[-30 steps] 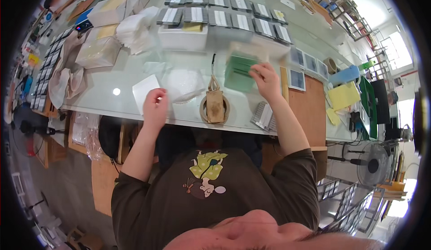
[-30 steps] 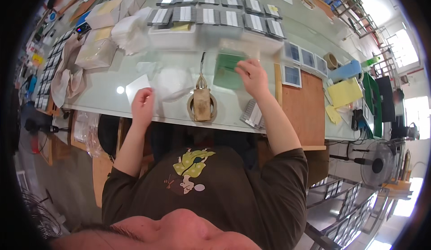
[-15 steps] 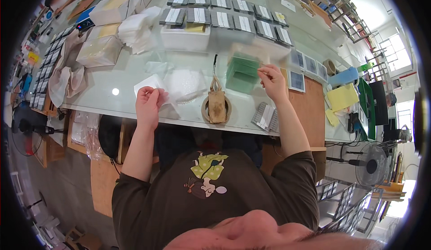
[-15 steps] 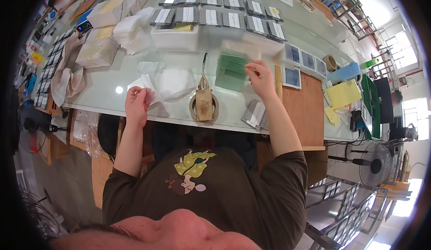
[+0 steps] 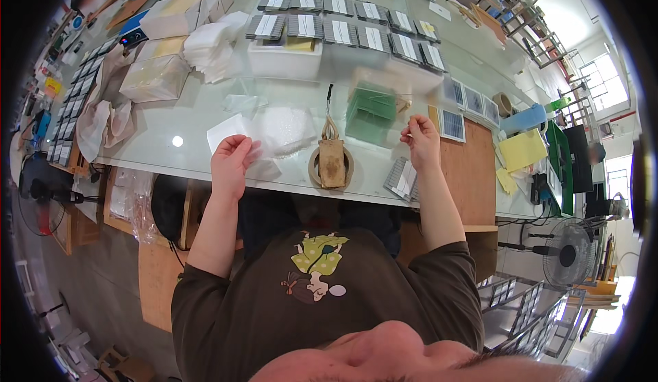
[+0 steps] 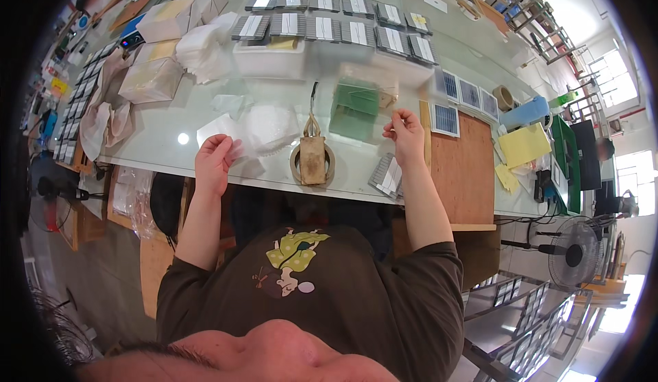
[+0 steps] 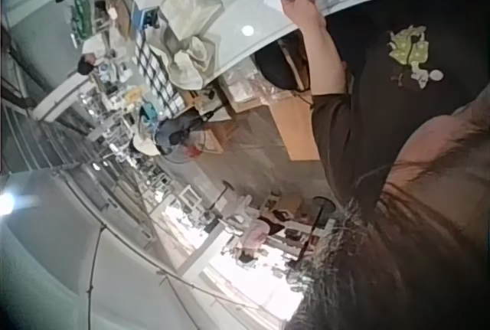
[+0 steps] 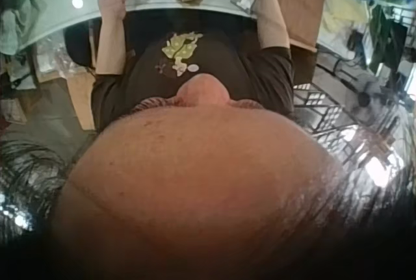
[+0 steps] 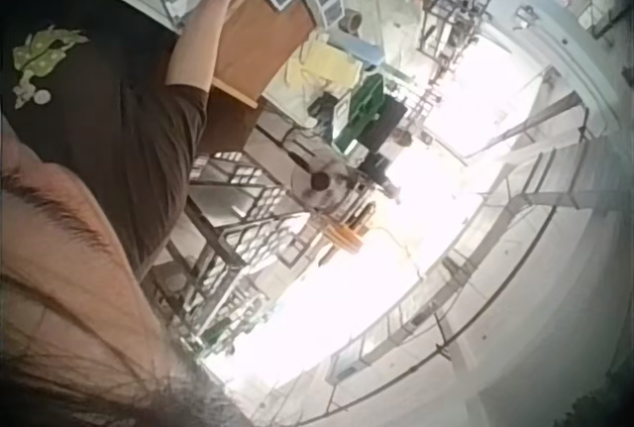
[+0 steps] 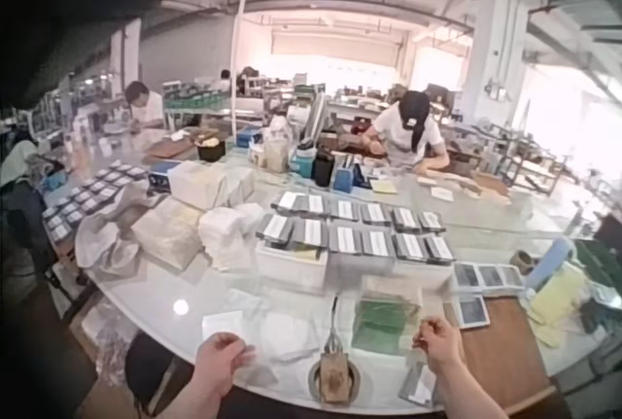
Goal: Inspecting and packaging small solar panels into individual white paper boxes.
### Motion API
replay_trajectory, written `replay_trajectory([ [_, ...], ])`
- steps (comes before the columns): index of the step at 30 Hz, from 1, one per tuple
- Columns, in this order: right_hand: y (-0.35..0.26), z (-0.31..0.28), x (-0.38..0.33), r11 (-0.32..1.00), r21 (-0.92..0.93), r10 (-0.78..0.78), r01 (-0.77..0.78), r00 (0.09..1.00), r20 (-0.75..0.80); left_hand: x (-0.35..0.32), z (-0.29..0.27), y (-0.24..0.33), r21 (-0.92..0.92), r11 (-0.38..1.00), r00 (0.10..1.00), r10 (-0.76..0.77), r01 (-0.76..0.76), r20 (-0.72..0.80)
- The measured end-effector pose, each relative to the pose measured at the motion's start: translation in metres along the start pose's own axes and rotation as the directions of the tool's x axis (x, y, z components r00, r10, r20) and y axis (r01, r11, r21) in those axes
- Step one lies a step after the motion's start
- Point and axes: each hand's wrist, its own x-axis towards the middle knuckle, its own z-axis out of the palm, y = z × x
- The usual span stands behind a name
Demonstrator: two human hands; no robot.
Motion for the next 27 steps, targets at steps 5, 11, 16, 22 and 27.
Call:
replay_trajectory([
  [5, -0.001, -0.004, 0.001, 0.974, 0.217, 0.044, -0.058, 0.997, 0.066, -0.003, -0.003, -0.001, -0.018, 1.000, 1.000, -0.025, 0.025, 0.001],
  [11, -0.019, 0.007, -0.014, 0.928, 0.366, -0.088, 0.068, 0.995, 0.036, -0.009, 0.004, 0.004, -0.012, 0.999, 0.999, 0.043, -0.043, -0.002],
  [16, 0.000, 0.057, -0.080, 0.951, -0.051, 0.307, -0.304, 0.922, 0.234, -0.014, 0.005, 0.005, 0.077, 0.997, 1.000, -0.022, 0.021, 0.014],
  [22, 0.015, 0.083, -0.110, 0.805, -0.589, 0.220, -0.076, 0.960, 0.176, -0.017, 0.023, 0.002, 0.234, 0.971, 0.987, 0.017, -0.055, 0.159],
  [27, 0.019, 0.081, -0.116, 0.510, -0.809, -0.049, 0.292, 0.949, 0.312, -0.028, 0.063, -0.002, 0.229, 0.973, 0.956, -0.048, -0.020, 0.288],
])
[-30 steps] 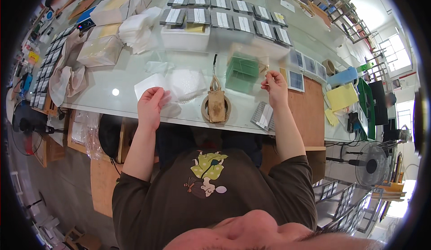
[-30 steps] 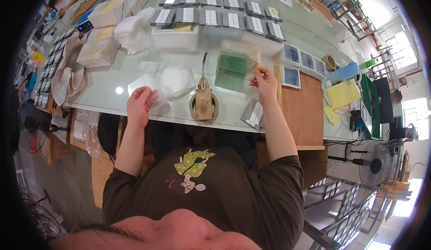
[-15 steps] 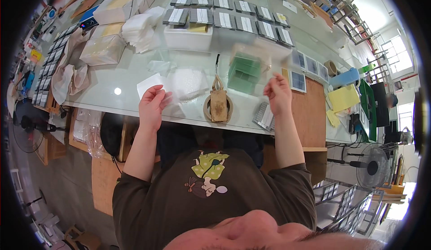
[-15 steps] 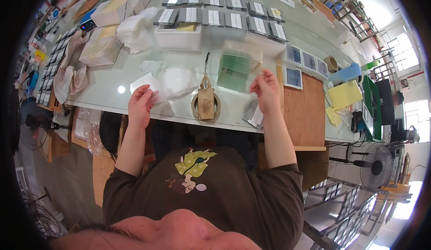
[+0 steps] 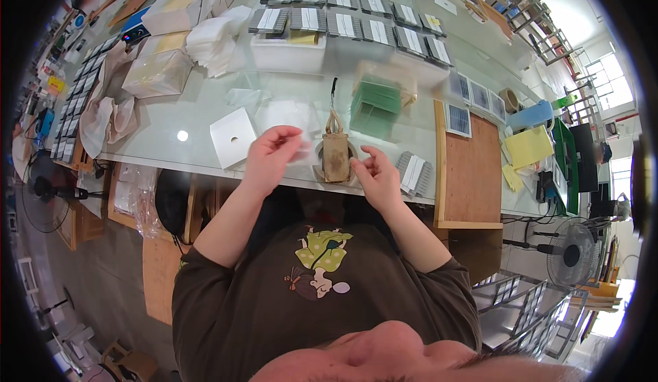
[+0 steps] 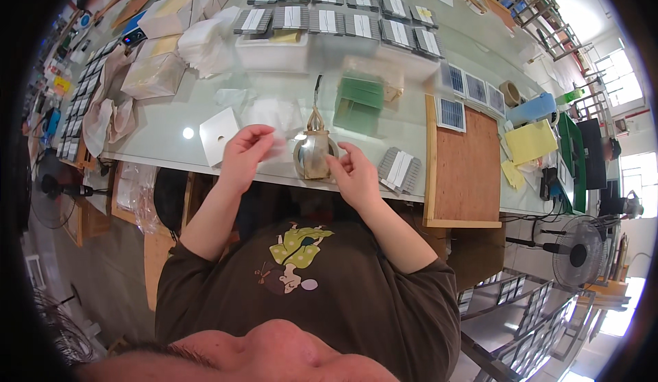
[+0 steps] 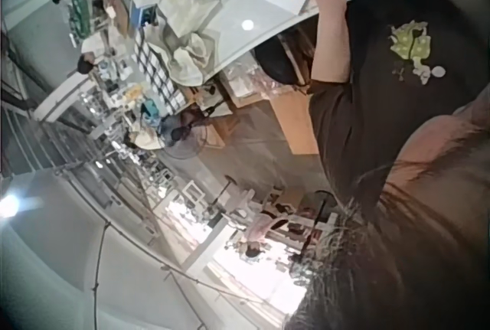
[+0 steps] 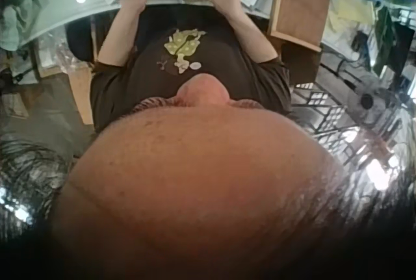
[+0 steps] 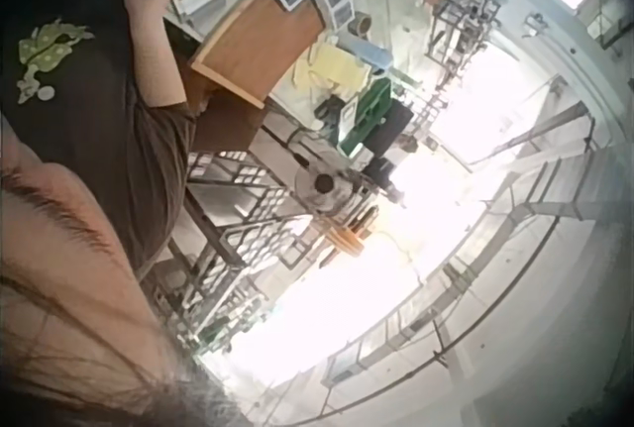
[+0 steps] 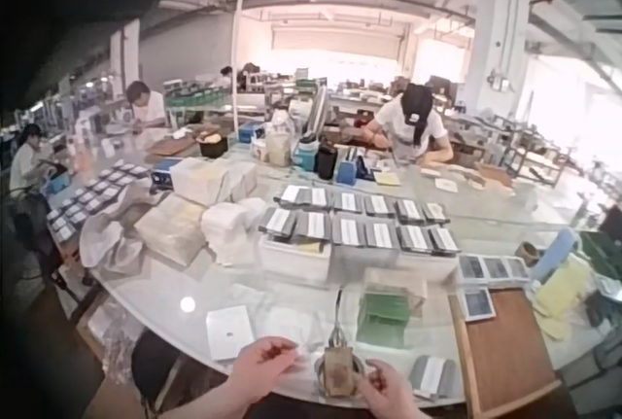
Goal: Inspecting and packaging small solar panels into individual white paper boxes.
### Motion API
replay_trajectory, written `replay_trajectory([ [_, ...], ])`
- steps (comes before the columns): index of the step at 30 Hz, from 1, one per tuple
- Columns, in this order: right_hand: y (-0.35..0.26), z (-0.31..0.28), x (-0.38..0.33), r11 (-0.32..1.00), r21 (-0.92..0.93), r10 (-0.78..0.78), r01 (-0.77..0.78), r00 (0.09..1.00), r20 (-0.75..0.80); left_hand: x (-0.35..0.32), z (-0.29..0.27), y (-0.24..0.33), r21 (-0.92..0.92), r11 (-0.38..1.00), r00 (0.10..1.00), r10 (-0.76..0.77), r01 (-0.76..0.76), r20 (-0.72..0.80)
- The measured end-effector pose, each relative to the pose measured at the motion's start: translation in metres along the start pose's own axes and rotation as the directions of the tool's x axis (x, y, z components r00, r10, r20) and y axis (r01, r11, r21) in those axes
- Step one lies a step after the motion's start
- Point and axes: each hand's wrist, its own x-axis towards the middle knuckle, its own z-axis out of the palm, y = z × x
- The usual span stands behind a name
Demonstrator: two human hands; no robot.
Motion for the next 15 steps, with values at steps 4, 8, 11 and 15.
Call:
replay_trajectory([
  [4, -0.041, -0.013, 0.013, 0.240, 0.891, 0.233, -0.386, 0.914, 0.333, 0.002, 0.035, -0.011, -0.052, 0.994, 0.973, 0.107, -0.099, 0.204],
  [8, -0.013, -0.006, 0.018, 0.397, 0.882, 0.288, -0.252, 0.947, 0.140, 0.005, 0.038, -0.020, 0.455, 0.847, 0.960, 0.212, -0.273, 0.183],
  [11, 0.007, 0.011, 0.020, 0.687, 0.695, 0.267, -0.210, 0.963, 0.027, 0.002, 0.033, -0.036, 0.626, 0.769, 0.992, 0.084, -0.126, 0.097],
  [15, 0.019, 0.022, 0.019, 0.821, 0.538, 0.243, -0.191, 0.970, -0.026, 0.001, 0.031, -0.047, 0.702, 0.707, 0.996, 0.063, -0.089, 0.062],
])
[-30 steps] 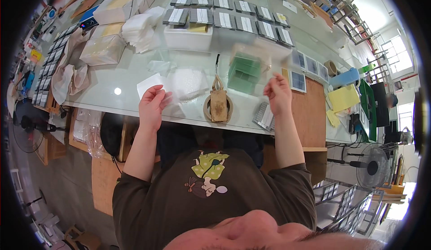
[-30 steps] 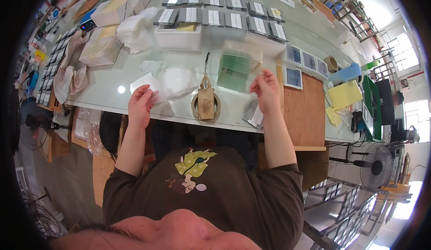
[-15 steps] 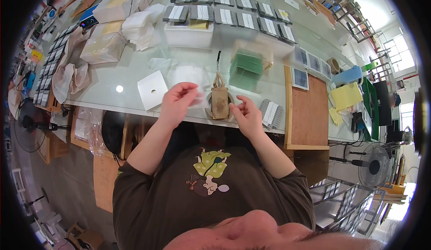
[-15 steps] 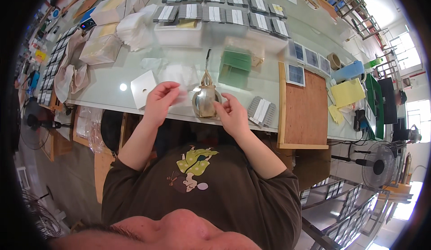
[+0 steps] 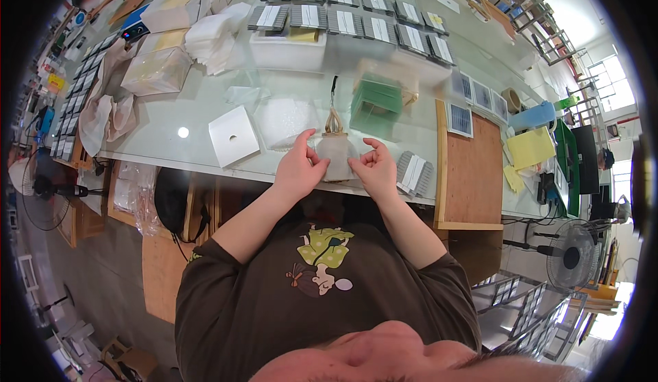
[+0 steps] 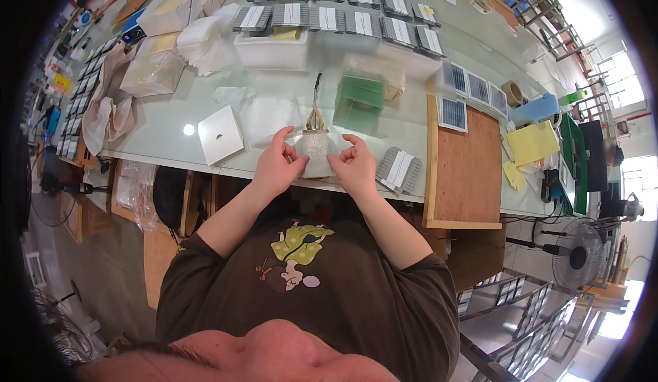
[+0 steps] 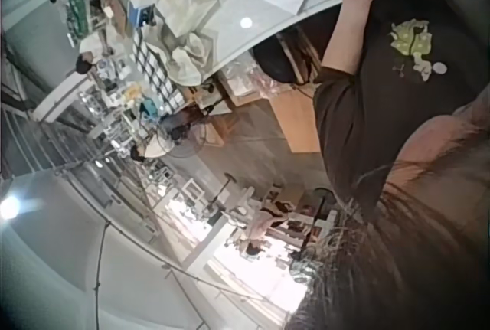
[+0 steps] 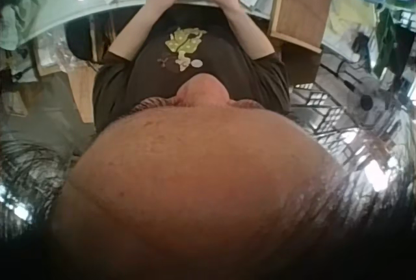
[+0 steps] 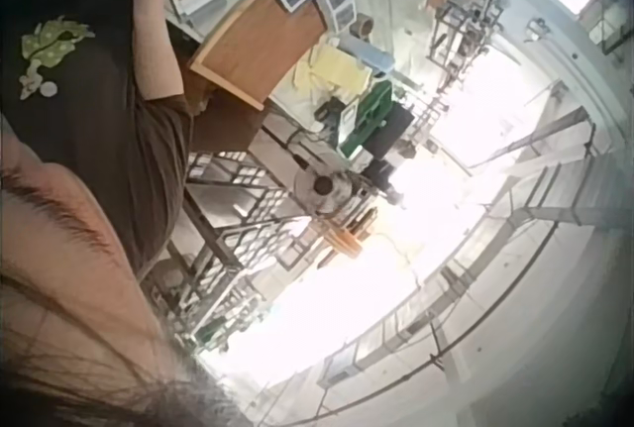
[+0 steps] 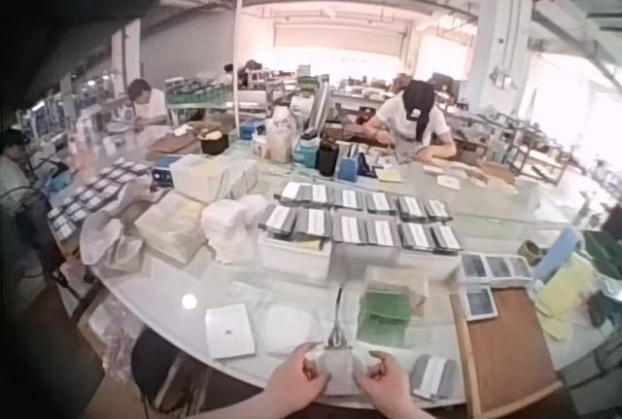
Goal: Inspecting and packaging small solar panels into individual white paper boxes.
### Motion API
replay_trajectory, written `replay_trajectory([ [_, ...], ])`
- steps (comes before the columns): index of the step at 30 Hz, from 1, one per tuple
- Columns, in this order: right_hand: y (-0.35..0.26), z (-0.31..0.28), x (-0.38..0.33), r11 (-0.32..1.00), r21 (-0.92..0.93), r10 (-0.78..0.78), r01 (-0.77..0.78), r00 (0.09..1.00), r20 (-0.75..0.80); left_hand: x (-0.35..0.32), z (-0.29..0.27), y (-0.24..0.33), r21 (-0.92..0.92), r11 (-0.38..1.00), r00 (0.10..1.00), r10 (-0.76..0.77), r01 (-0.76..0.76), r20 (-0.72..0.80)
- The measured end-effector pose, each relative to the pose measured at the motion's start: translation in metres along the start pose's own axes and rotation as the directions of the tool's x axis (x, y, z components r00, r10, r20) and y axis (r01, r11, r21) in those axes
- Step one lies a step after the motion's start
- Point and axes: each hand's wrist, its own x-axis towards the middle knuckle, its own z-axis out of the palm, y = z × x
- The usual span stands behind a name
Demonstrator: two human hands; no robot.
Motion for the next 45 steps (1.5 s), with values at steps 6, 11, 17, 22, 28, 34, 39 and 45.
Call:
replay_trajectory([
  [6, -0.001, 0.002, -0.003, 1.000, 0.003, -0.005, 0.005, 1.000, 0.001, 0.002, 0.005, -0.018, -0.113, 0.993, 0.999, -0.047, 0.044, -0.020],
  [11, -0.002, 0.001, -0.003, 0.999, 0.037, -0.016, 0.017, 1.000, -0.008, 0.001, 0.007, -0.018, -0.167, 0.986, 0.999, -0.035, 0.031, -0.021],
  [17, 0.001, 0.000, -0.003, 0.999, 0.000, -0.048, 0.048, 0.999, -0.023, 0.000, 0.010, -0.020, -0.168, 0.986, 0.999, -0.019, 0.011, -0.045],
  [22, -0.016, -0.012, -0.011, 0.970, -0.229, -0.096, 0.081, 0.994, -0.057, -0.006, 0.006, -0.013, -0.056, 0.998, 0.994, 0.027, -0.033, -0.111],
  [28, -0.017, -0.123, 0.006, 0.474, -0.822, -0.386, 0.315, 0.914, 0.128, -0.021, -0.014, -0.021, 0.220, 0.790, 0.800, 0.597, -0.572, -0.063],
  [34, -0.004, -0.154, 0.008, 0.456, -0.848, -0.162, 0.269, 0.962, 0.218, -0.023, -0.015, -0.030, 0.313, 0.648, 0.692, 0.721, -0.695, 0.045],
  [39, 0.008, -0.156, 0.011, 0.514, -0.812, -0.223, 0.276, 0.957, 0.184, -0.022, -0.016, -0.031, 0.297, 0.656, 0.700, 0.712, -0.693, 0.060],
  [45, -0.001, -0.159, 0.019, 0.786, -0.617, -0.032, 0.036, 0.999, 0.017, -0.022, -0.015, -0.032, 0.309, 0.642, 0.685, 0.727, -0.702, 0.047],
])
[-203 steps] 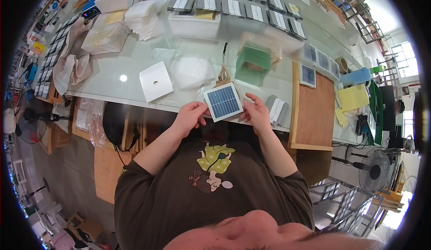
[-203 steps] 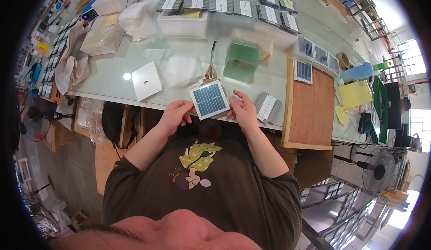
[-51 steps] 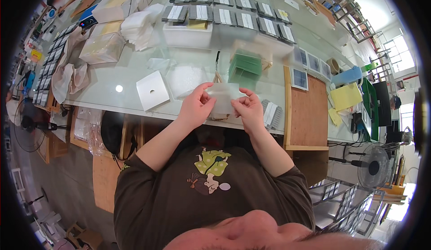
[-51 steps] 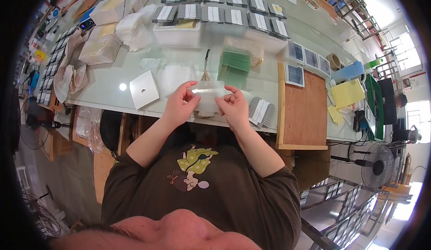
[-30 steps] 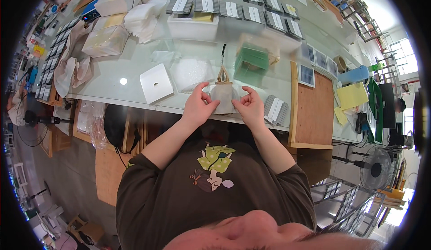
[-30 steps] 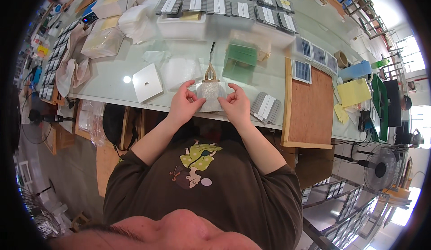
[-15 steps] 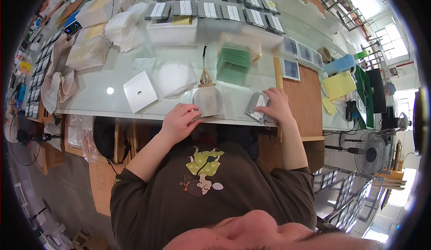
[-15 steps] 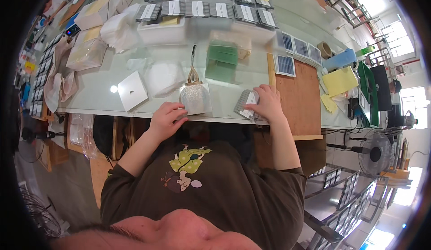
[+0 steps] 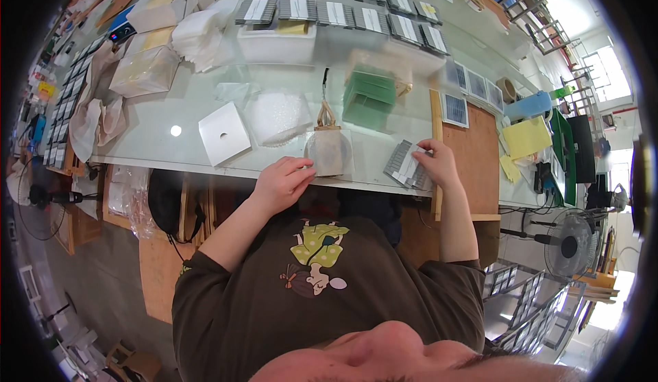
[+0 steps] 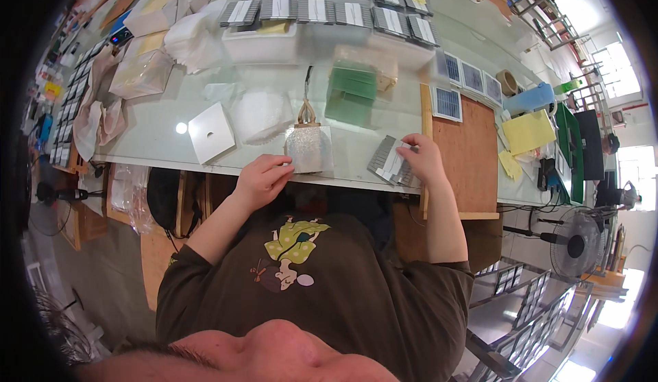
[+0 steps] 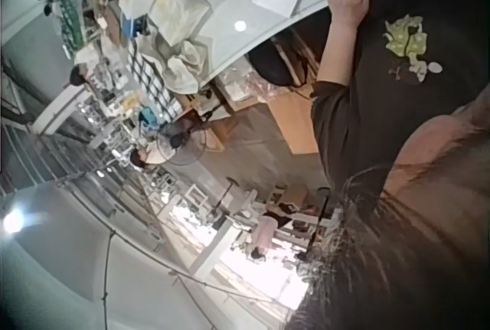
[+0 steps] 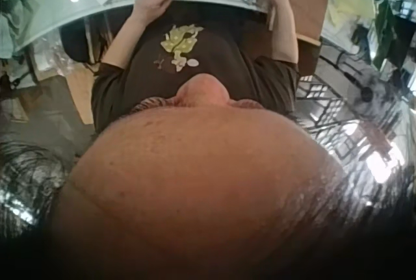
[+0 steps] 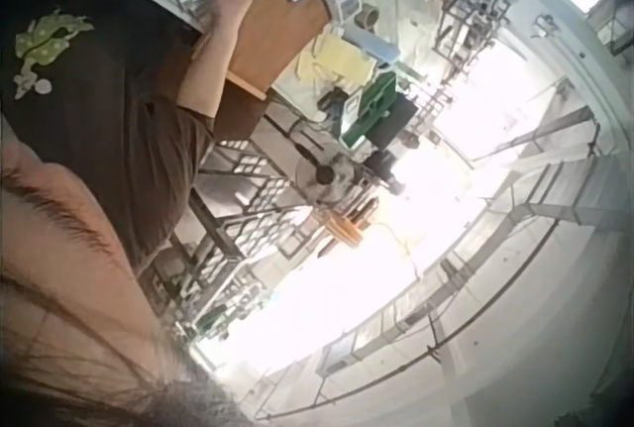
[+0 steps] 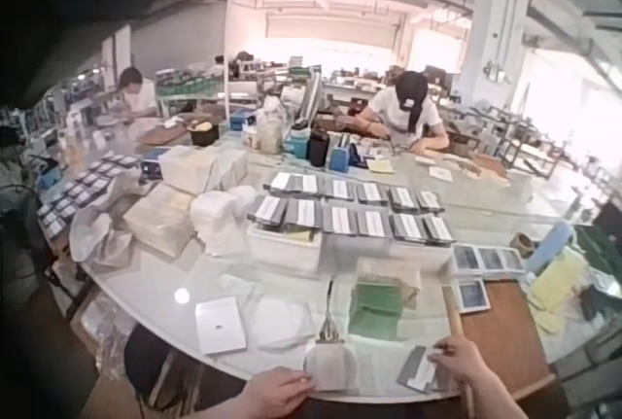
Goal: Inspecting and packaging small solar panels into individual white paper boxes.
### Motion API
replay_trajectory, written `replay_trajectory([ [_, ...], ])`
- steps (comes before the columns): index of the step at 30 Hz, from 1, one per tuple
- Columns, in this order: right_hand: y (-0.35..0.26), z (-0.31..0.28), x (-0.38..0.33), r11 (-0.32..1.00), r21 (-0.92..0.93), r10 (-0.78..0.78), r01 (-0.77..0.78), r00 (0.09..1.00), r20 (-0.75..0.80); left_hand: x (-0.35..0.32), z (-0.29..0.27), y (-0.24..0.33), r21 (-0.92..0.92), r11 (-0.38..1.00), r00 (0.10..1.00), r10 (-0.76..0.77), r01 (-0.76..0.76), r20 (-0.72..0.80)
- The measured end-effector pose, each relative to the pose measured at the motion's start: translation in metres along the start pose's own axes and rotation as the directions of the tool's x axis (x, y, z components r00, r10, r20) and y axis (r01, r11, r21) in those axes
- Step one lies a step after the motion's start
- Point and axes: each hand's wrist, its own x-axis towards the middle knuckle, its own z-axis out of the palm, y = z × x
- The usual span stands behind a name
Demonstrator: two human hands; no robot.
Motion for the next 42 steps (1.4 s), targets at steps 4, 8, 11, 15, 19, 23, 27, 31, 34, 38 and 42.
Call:
replay_trajectory([
  [4, -0.034, -0.002, 0.012, 0.941, 0.338, -0.005, -0.020, 0.997, 0.072, 0.000, -0.002, 0.001, -0.037, 0.998, 0.999, -0.048, 0.048, 0.008],
  [8, -0.110, 0.031, 0.021, 0.885, 0.463, -0.180, 0.033, 0.944, 0.276, -0.008, 0.000, -0.004, -0.021, 1.000, 1.000, -0.021, 0.021, -0.021],
  [11, -0.134, 0.066, 0.024, 0.849, 0.528, -0.192, -0.012, 0.925, 0.329, -0.005, -0.002, -0.004, -0.012, 1.000, 1.000, 0.007, -0.007, -0.013],
  [15, -0.133, 0.093, 0.035, 0.870, 0.493, -0.210, 0.010, 0.913, 0.351, -0.005, -0.001, -0.002, -0.018, 1.000, 1.000, 0.000, 0.000, -0.016],
  [19, -0.132, 0.101, 0.036, 0.877, 0.480, -0.204, 0.024, 0.923, 0.327, -0.009, 0.001, -0.004, -0.017, 1.000, 1.000, -0.010, 0.009, -0.029],
  [23, -0.134, 0.099, 0.035, 0.869, 0.495, -0.197, 0.001, 0.918, 0.343, -0.008, 0.002, -0.003, -0.021, 1.000, 0.999, -0.016, 0.015, -0.033],
  [27, -0.135, 0.098, 0.034, 0.880, 0.475, -0.200, 0.013, 0.917, 0.346, -0.009, 0.002, -0.004, -0.022, 1.000, 1.000, 0.007, -0.007, -0.027],
  [31, -0.133, 0.099, 0.034, 0.878, 0.477, -0.219, 0.036, 0.916, 0.336, -0.009, 0.000, -0.003, 0.002, 1.000, 1.000, 0.013, -0.013, -0.009],
  [34, -0.133, 0.100, 0.034, 0.888, 0.457, -0.225, 0.055, 0.918, 0.326, -0.010, 0.001, -0.004, -0.002, 1.000, 1.000, 0.011, -0.011, -0.004],
  [38, -0.132, 0.100, 0.033, 0.891, 0.448, -0.232, 0.074, 0.923, 0.308, -0.009, 0.001, -0.003, -0.014, 1.000, 1.000, 0.002, -0.002, 0.008],
  [42, -0.129, 0.094, 0.031, 0.926, 0.317, -0.254, 0.203, 0.959, 0.129, -0.009, 0.001, -0.004, -0.005, 1.000, 1.000, 0.003, -0.003, 0.012],
])
